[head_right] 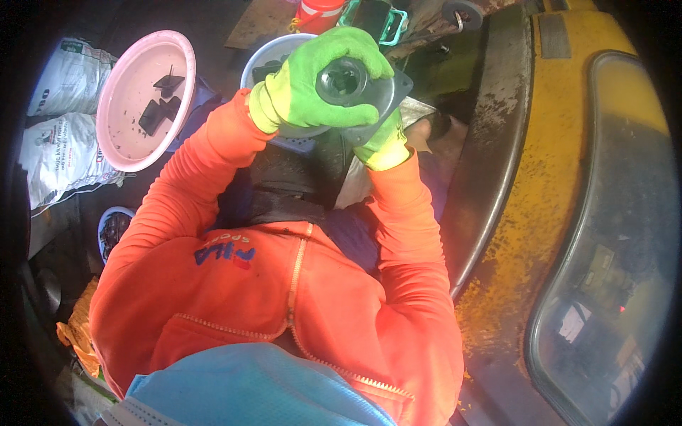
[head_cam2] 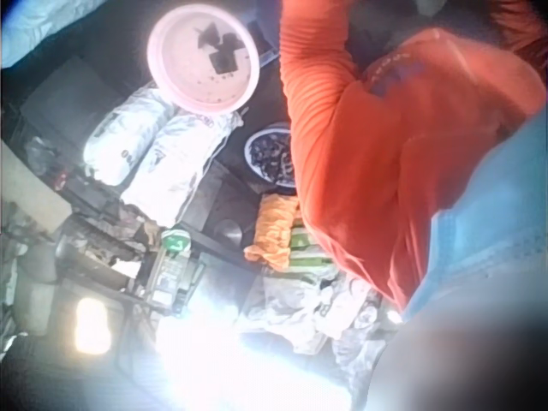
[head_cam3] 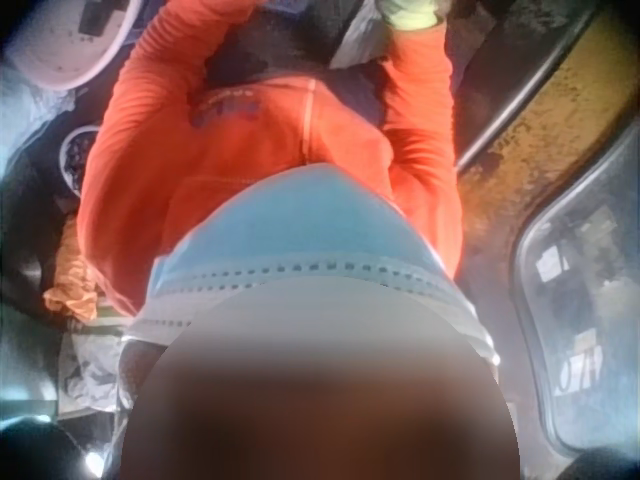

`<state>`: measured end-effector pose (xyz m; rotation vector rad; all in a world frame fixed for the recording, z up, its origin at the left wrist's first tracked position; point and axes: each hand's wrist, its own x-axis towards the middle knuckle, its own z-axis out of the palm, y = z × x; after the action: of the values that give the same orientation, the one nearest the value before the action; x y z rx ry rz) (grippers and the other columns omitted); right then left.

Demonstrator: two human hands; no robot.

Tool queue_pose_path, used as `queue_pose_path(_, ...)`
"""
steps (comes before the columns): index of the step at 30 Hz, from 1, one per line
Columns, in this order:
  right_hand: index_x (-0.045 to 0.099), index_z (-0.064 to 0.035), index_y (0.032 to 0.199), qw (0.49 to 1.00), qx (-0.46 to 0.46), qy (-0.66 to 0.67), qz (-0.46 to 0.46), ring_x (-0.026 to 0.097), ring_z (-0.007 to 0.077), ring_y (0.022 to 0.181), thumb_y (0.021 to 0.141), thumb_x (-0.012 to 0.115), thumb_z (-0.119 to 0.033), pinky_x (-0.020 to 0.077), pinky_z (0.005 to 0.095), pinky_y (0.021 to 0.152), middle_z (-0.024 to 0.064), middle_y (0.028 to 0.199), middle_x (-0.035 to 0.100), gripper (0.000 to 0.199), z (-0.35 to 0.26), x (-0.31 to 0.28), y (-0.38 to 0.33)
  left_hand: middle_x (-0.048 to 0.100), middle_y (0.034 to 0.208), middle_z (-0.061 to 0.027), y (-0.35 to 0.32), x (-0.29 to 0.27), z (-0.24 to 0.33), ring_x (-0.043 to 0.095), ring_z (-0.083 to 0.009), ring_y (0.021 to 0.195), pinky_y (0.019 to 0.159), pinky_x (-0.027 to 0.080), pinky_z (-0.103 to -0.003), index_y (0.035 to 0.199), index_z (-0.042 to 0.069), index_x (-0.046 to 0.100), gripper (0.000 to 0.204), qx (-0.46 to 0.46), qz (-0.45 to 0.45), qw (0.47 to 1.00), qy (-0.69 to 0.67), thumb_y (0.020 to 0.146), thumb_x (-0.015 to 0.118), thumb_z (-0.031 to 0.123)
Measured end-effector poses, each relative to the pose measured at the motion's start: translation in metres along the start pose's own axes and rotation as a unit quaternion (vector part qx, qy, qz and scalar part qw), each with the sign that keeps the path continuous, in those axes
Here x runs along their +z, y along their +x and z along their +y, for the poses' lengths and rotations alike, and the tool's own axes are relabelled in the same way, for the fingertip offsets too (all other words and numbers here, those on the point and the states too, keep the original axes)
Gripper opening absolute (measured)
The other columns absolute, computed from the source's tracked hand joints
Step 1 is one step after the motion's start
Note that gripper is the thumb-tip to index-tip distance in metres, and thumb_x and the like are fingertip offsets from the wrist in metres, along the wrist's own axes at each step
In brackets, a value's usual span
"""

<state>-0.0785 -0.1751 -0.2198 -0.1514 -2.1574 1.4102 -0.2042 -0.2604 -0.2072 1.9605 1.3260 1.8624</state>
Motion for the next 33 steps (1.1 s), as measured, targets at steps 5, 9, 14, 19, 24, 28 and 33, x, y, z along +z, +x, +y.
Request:
queue_pose_path(5, 0.049, -0.0045, 0.132, 0.996, 0.030, 0.020, -0.083, 0.055, 0.0206, 0.116, 0.080, 0.075, -0.011, 0.0473, 0.0324, 0.095, 0.0090, 0.124, 0.056, 0.058, 0.008, -0.004, -0.019, 0.065, 0.102, -0.0086, 0.001, -0.013, 0.001, 0.061, -0.0267, 0.096, 0.084, 0.049, -0.038, 0.097, 0.005, 0.064, 0.037, -0.009, -0.118, 0.989, -0.085, 0.066, 0.081, 0.017)
queue_pose_path(9, 0.047, -0.0063, 0.136, 0.980, 0.037, 0.011, -0.195, 0.053, 0.0192, 0.119, 0.084, 0.072, -0.013, 0.0464, 0.0325, 0.097, 0.0089, 0.130, 0.054, 0.059, 0.021, -0.017, -0.027, 0.064, 0.104, -0.0086, -0.002, -0.013, -0.005, 0.060, -0.0254, 0.098, 0.085, 0.048, -0.037, 0.099, 0.005, 0.065, 0.043, -0.059, -0.202, 0.956, -0.207, 0.064, 0.084, 0.021)
queue_pose_path(14, 0.047, -0.0070, 0.137, 0.934, 0.199, 0.247, -0.163, 0.053, 0.0181, 0.119, 0.088, 0.068, -0.018, 0.0469, 0.0328, 0.097, 0.0083, 0.130, 0.053, 0.054, 0.022, -0.010, -0.040, 0.064, 0.107, -0.0098, -0.006, -0.009, -0.019, 0.060, -0.0256, 0.102, 0.088, 0.046, -0.038, 0.100, 0.005, 0.065, 0.049, -0.066, -0.295, 0.899, -0.316, 0.061, 0.087, 0.025)
queue_pose_path(19, 0.051, -0.0059, 0.131, 0.908, 0.166, 0.382, -0.038, 0.056, 0.0201, 0.114, 0.088, 0.067, -0.019, 0.0492, 0.0343, 0.092, 0.0084, 0.124, 0.058, 0.048, 0.021, -0.006, -0.031, 0.057, 0.127, -0.0108, 0.004, -0.020, -0.023, 0.052, -0.0218, 0.119, 0.102, 0.041, -0.036, 0.123, 0.002, 0.057, 0.070, -0.151, -0.256, 0.920, -0.255, 0.063, 0.086, 0.023)
queue_pose_path(24, 0.055, -0.0046, 0.123, 0.998, -0.023, 0.035, 0.043, 0.061, 0.0225, 0.106, 0.087, 0.064, -0.011, 0.0499, 0.0334, 0.086, 0.0095, 0.115, 0.062, 0.038, 0.037, -0.008, -0.012, 0.052, 0.137, -0.0121, 0.000, 0.007, -0.016, 0.049, -0.0215, 0.126, 0.106, 0.039, -0.036, 0.122, 0.004, 0.058, 0.060, -0.173, -0.067, 0.975, -0.118, 0.068, 0.082, 0.015)
queue_pose_path(28, 0.058, -0.0059, 0.117, 0.995, 0.004, -0.034, 0.095, 0.064, 0.0222, 0.099, 0.084, 0.067, -0.014, 0.0501, 0.0329, 0.080, 0.0092, 0.108, 0.064, 0.035, 0.038, -0.001, -0.014, 0.062, 0.125, -0.0116, -0.016, 0.033, -0.012, 0.058, -0.0200, 0.114, 0.099, 0.045, -0.034, 0.108, 0.003, 0.061, 0.041, -0.136, 0.091, 0.979, -0.125, 0.072, 0.080, 0.010)
queue_pose_path(33, 0.060, -0.0040, 0.109, 0.996, -0.006, -0.027, 0.086, 0.065, 0.0217, 0.089, 0.082, 0.068, -0.016, 0.0507, 0.0322, 0.073, 0.0085, 0.098, 0.065, 0.030, 0.018, 0.002, -0.009, 0.065, 0.115, -0.0109, -0.016, 0.030, -0.002, 0.062, -0.0192, 0.106, 0.093, 0.048, -0.033, 0.106, 0.002, 0.061, 0.038, -0.103, 0.097, 0.988, -0.064, 0.073, 0.079, 0.009)
